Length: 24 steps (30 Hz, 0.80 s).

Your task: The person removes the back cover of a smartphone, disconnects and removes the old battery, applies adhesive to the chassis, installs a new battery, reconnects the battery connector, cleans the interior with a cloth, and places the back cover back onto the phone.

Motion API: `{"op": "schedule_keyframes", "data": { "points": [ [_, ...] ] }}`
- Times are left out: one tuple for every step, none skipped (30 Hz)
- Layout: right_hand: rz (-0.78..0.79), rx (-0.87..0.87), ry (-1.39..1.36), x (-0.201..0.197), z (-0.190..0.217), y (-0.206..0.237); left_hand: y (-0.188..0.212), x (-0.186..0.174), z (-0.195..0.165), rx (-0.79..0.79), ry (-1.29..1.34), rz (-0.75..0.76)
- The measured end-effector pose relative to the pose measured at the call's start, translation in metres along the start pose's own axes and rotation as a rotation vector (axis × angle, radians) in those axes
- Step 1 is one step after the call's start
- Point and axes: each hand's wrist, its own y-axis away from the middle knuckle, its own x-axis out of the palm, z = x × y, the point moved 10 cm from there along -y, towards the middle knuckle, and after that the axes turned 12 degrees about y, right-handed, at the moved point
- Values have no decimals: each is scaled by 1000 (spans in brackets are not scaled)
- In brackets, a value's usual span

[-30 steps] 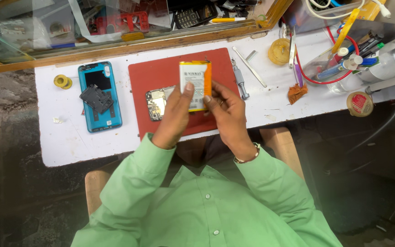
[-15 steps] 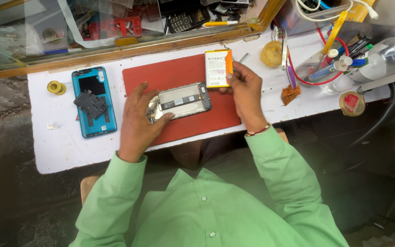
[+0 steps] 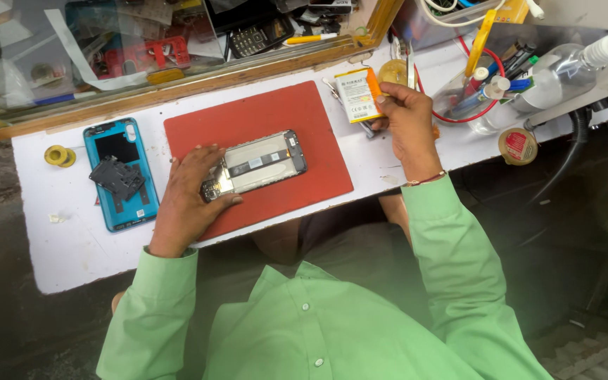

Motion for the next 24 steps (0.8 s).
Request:
{"op": "schedule_keyframes", "data": {
  "points": [
    [6,20,-13,1,-5,-1,0,1,1,-7,3,1],
    [13,40,-26,3,-9,-2,-1,2,1,-11,4,4],
    [19,58,-40,5,-12,-2,-1,3,1,-13,4,6],
    [17,36,-2,6,-10,-3,-2,4,1,-13,4,8],
    [14,14,37,7,-7,-3,-2,4,1,-7,10,5],
    [11,-7,78,8,-4,-2,-2,4,0,-1,17,2],
    [-10,-33,213,6,0,0,-2,5,0,3,25,0],
    [-31,-58,349,5,5,3,-2,5,0,12,24,-3],
    [-51,-84,484,4,10,7,-2,5,0,21,22,-8],
    [-81,-247,616,6,29,14,-2,5,0,30,21,-14],
    [-109,-411,747,10,48,24,-3,6,1,25,18,-13],
    [-135,-578,875,16,66,35,-3,6,2,20,15,-13],
    [-95,-585,857,18,72,40,-3,6,3,14,11,-15],
    [-53,-593,838,18,79,46,-3,5,4,19,13,-16],
    [-12,-601,817,18,89,52,-3,5,3,23,13,-17],
    [32,-561,794,13,98,55,-3,4,4,26,13,-19],
    [76,-521,770,5,109,59,-4,4,4,25,10,-18],
    [96,-410,669,-9,117,59,-4,4,5,23,8,-16],
    [116,-298,567,-24,126,60,-5,4,6,20,5,-15],
    [43,-275,588,-44,141,64,-5,5,6,18,13,-14],
    [-43,-215,571,-67,153,68,-4,4,7,13,19,-15],
    [-26,-426,464,-72,184,79,-4,3,8,9,24,-19],
    [-83,-425,485,-85,195,78,-4,3,9,7,19,-17],
    [-141,-426,506,-98,202,77,-4,3,9,6,16,-14]
  ]
}}
